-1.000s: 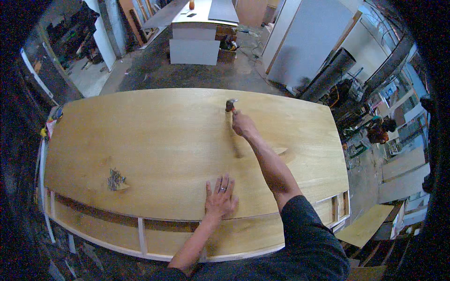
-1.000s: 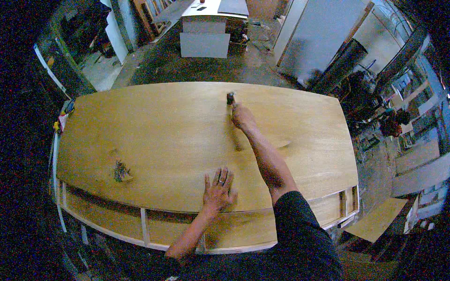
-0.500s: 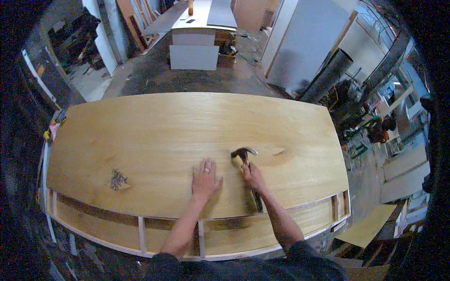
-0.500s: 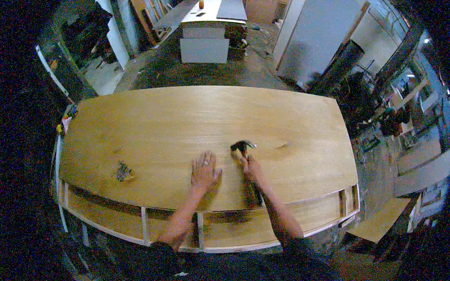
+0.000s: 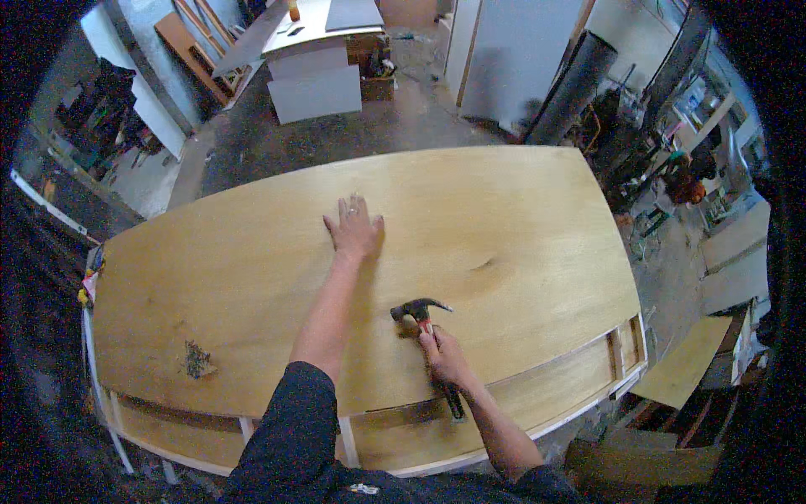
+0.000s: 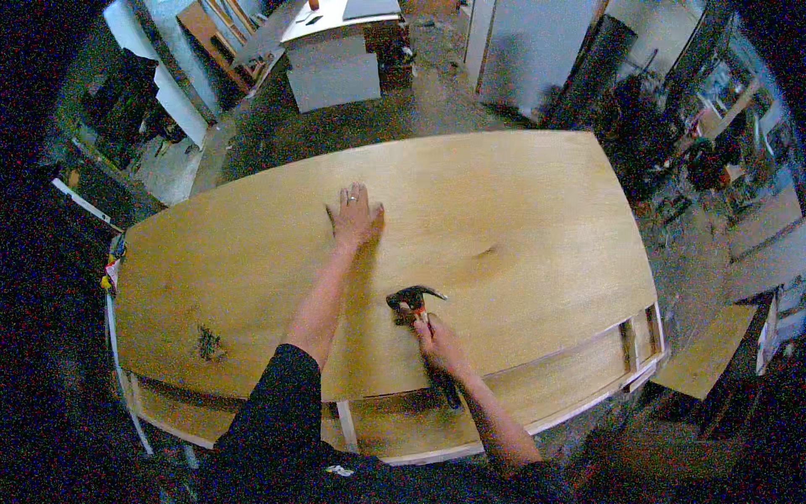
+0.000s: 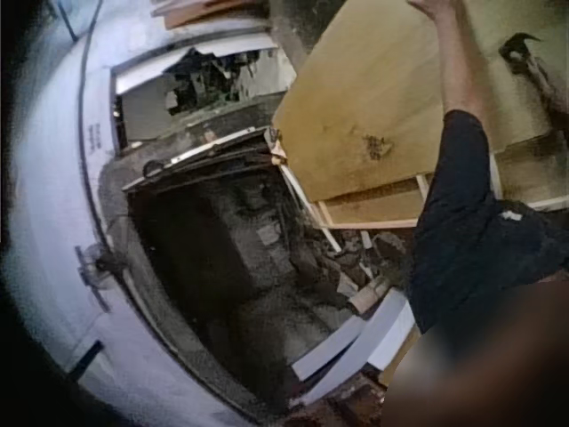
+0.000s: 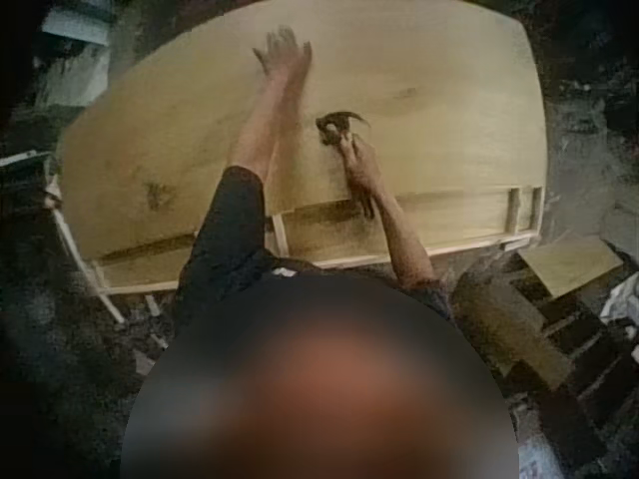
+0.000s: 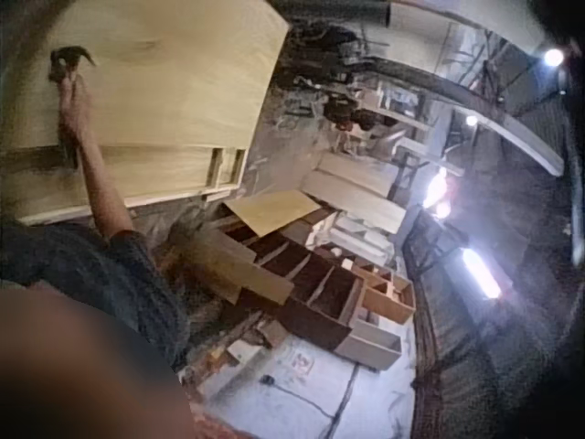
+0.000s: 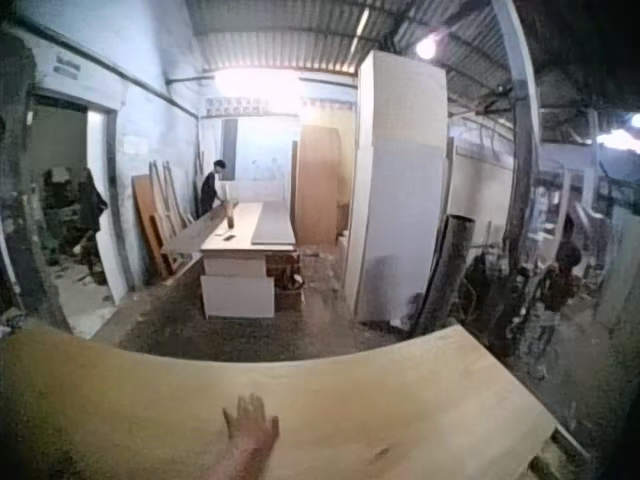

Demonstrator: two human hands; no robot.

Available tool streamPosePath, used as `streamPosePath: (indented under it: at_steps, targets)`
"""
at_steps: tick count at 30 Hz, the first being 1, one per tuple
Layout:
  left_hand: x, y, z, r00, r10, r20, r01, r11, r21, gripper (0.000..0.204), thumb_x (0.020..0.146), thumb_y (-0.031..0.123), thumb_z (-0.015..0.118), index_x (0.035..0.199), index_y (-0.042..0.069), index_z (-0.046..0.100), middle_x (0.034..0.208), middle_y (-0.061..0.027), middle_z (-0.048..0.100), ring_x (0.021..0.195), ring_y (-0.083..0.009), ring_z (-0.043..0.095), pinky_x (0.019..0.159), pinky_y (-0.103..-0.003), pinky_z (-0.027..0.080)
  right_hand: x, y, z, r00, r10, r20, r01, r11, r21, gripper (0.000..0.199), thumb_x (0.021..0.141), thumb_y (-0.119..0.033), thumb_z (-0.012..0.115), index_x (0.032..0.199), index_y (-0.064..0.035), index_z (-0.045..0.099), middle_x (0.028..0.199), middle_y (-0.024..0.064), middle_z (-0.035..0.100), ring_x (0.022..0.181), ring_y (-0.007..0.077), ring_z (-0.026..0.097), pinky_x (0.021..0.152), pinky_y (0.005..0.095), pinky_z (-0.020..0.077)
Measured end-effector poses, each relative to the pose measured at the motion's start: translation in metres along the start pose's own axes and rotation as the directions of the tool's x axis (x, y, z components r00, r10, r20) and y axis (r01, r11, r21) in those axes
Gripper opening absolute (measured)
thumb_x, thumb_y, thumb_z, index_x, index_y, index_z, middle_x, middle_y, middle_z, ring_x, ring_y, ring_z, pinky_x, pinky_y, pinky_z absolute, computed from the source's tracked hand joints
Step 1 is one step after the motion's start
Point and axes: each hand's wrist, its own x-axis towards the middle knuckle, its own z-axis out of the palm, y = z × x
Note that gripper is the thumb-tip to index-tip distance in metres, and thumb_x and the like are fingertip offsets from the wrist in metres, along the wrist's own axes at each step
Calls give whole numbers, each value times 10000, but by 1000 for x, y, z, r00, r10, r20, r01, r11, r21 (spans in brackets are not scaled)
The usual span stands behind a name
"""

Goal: The person marks a wooden surface with a pencil using a straightedge, then hammers nails into the marked positions to secure a wooden frame. The person continues hammering nails along the frame's edge to attach it to the larger wooden panel.

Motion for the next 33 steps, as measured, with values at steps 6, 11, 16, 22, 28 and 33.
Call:
streamPosePath:
  at_steps: [6, 11, 16, 22, 28, 33]
  targets:
    - [-27, -10, 6, 998, 54, -15, -54, 999, -7, 716, 1018, 483, 432, 1583, 69, 282, 1674, -116, 221, 1548, -320, 180, 1213, -639, 130, -1, 3, -1, 998, 39, 39, -40, 999, 14, 299, 1037, -309, 523, 1062, -24, 609, 909, 242, 672, 819, 446, 652, 714, 485, 513]
    - [-108, -21, 11, 994, 101, -42, -101, 995, 11, 701, 1006, 485, 442, 1570, 85, 322, 1669, -147, 221, 1541, -346, 194, 1221, -607, 143, 0, 3, 4, 999, -36, -29, 37, 998, 47, 277, 1017, -303, 567, 989, -29, 603, 785, 167, 621, 738, 305, 625, 672, 428, 489]
    - [-229, -40, 15, 989, 151, 6, -150, 989, -10, 700, 996, 491, 458, 1571, 114, 328, 1667, -139, 230, 1541, -350, 189, 1224, -600, 142, -1, 6, 7, 996, -46, -73, 44, 998, -36, 279, 984, -309, 617, 950, -33, 606, 740, 134, 616, 701, 257, 615, 668, 415, 481]
    - [-365, -67, 9, 982, 188, 31, -186, 981, -57, 694, 988, 484, 481, 1559, 114, 351, 1657, -132, 256, 1541, -347, 191, 1231, -590, 127, 1, 16, 16, 986, -96, -134, 93, 995, -24, 279, 947, -305, 651, 961, -29, 609, 739, 133, 619, 696, 256, 610, 665, 417, 485]
    - [-427, -155, 4, 996, 16, -84, -26, 992, -120, 660, 981, 445, 520, 1533, 99, 412, 1652, -131, 273, 1521, -342, 239, 1240, -562, 119, -8, 29, 37, 970, -100, -223, 86, 994, -71, 194, 933, -233, 638, 943, -42, 604, 717, 60, 601, 609, 185, 587, 574, 368, 490]
    - [-455, -256, -5, 990, -70, -121, 55, 991, -120, 678, 978, 410, 534, 1539, 57, 392, 1639, -154, 295, 1503, -354, 275, 1238, -560, 133, -69, 13, 63, 970, -16, -244, 39, 995, 90, 164, 962, -229, 621, 983, -69, 593, 681, 19, 558, 507, 134, 549, 473, 317, 476]
